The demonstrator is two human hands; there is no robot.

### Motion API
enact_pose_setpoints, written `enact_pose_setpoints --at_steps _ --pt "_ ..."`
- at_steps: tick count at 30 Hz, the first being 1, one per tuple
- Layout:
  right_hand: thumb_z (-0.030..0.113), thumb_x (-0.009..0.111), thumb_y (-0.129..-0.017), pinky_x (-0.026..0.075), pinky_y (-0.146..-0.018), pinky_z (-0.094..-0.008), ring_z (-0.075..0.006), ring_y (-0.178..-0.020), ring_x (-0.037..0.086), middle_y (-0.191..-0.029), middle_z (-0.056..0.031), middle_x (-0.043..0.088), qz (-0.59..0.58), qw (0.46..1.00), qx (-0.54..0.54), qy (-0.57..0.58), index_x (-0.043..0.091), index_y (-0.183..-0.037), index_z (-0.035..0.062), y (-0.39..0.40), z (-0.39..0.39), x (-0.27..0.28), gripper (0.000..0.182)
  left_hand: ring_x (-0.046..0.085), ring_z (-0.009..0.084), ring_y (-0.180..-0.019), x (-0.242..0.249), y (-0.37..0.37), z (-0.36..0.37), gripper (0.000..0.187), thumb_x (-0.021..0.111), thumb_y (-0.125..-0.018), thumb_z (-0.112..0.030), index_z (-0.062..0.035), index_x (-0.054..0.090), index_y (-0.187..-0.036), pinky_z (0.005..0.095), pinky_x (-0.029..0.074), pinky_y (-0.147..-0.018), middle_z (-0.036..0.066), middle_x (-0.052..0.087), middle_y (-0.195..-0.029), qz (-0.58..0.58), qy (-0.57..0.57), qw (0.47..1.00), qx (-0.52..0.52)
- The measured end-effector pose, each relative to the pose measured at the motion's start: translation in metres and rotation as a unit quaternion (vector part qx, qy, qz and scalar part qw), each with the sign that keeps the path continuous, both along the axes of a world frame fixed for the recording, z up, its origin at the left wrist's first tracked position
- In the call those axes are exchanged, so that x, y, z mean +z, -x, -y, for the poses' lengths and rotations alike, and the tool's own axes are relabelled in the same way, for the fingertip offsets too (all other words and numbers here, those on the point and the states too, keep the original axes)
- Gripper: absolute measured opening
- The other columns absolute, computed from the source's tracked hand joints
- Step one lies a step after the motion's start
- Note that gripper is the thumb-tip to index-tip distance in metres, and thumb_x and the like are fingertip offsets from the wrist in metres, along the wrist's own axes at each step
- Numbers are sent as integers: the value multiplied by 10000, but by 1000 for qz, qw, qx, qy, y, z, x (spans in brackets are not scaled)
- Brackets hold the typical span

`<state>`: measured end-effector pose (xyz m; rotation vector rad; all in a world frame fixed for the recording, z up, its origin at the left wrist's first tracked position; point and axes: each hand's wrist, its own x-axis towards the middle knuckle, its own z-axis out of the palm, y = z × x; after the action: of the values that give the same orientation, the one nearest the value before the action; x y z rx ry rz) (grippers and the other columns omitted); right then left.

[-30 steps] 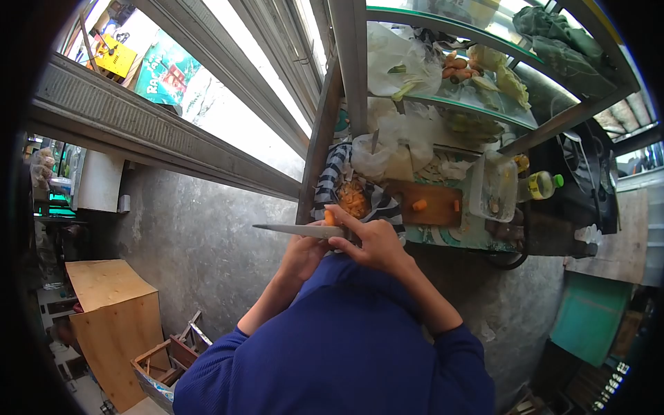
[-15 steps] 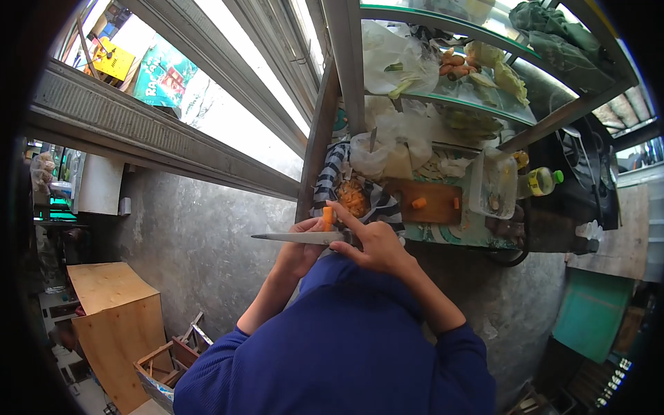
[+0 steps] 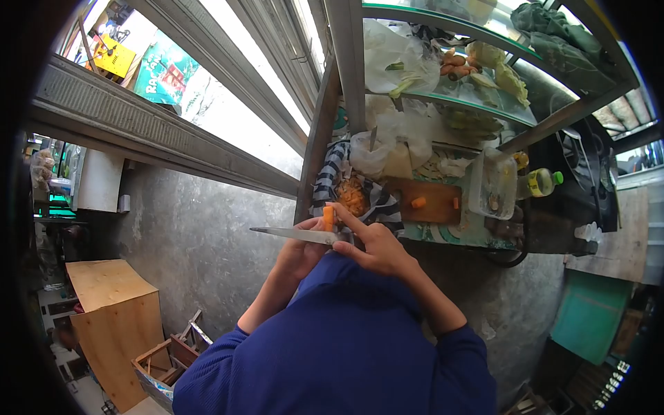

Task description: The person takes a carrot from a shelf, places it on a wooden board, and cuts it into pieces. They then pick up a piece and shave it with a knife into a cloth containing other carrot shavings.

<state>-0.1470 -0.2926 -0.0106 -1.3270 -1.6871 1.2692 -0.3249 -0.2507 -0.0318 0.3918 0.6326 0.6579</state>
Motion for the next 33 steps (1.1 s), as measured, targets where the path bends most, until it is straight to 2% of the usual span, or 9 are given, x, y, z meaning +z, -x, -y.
enact_pose_setpoints --at_steps 2,9,12,14,17,20,24,29,33 --pt "457 473 -841 368 -493 -346 -264 -410 450 -450 -123 383 48 999 -3 -4 216 -1377 162 0 0 2 663 580 116 -759 0 0 -1 209 552 -861 -179 -1 565 -970 257 470 -730 57 602 -831 -6 1 1000 3" --pt "429 491 -841 360 -478 -345 -280 -409 453 -444 -134 381 17 999 -31 -34 221 -1374 142 8 4 -11 663 574 111 -788 2 1 1 178 555 -858 -183 -17 553 -923 260 469 -736 48 590 -839 21 5 1000 -3" --pt "387 512 -839 378 -488 -338 -288 -434 478 -491 -160 439 28 997 -54 -38 276 -1354 134 10 5 -15 620 567 107 -809 -1 2 4 175 559 -855 -180 -22 552 -928 266 467 -741 44 587 -849 9 15 1000 11" --pt "348 524 -839 428 -539 -317 -280 -507 554 -611 -175 550 -12 994 -82 -69 329 -1330 122 12 4 -19 574 563 107 -809 1 0 5 160 563 -849 -161 -23 555 -928 266 463 -742 42 587 -851 17 10 1000 13" --pt "310 531 -840 461 -625 -293 -271 -610 615 -747 -175 613 -66 994 -86 -20 349 -1318 113 12 1 -9 548 557 106 -805 0 0 7 151 566 -841 -132 -20 561 -943 262 453 -748 40 590 -864 22 9 1000 9" --pt "305 513 -849 462 -686 -284 -266 -677 637 -794 -173 629 -77 995 -62 -31 323 -1330 114 8 -2 -9 551 553 104 -798 2 0 11 175 565 -841 -124 -11 565 -974 256 443 -755 42 594 -885 8 6 1000 12" --pt "331 507 -847 448 -649 -294 -259 -599 605 -720 -184 603 -72 995 -46 -56 304 -1342 125 8 3 -13 573 554 108 -808 -3 3 11 223 563 -847 -138 3 557 -1021 258 438 -767 51 597 -904 4 -42 998 40" --pt "397 520 -827 398 -541 -316 -241 -465 471 -588 -184 504 -54 998 -38 -11 299 -1349 150 11 4 -16 618 565 130 -833 1 6 10 206 574 -825 -97 4 554 -1003 271 437 -779 64 597 -908 4 -27 999 41" --pt "381 527 -827 405 -535 -312 -240 -463 495 -608 -185 525 -39 998 -34 -26 297 -1347 139 14 4 -20 618 570 138 -841 -2 9 11 189 573 -824 -91 1 551 -988 281 436 -787 70 597 -906 10 -57 997 44"
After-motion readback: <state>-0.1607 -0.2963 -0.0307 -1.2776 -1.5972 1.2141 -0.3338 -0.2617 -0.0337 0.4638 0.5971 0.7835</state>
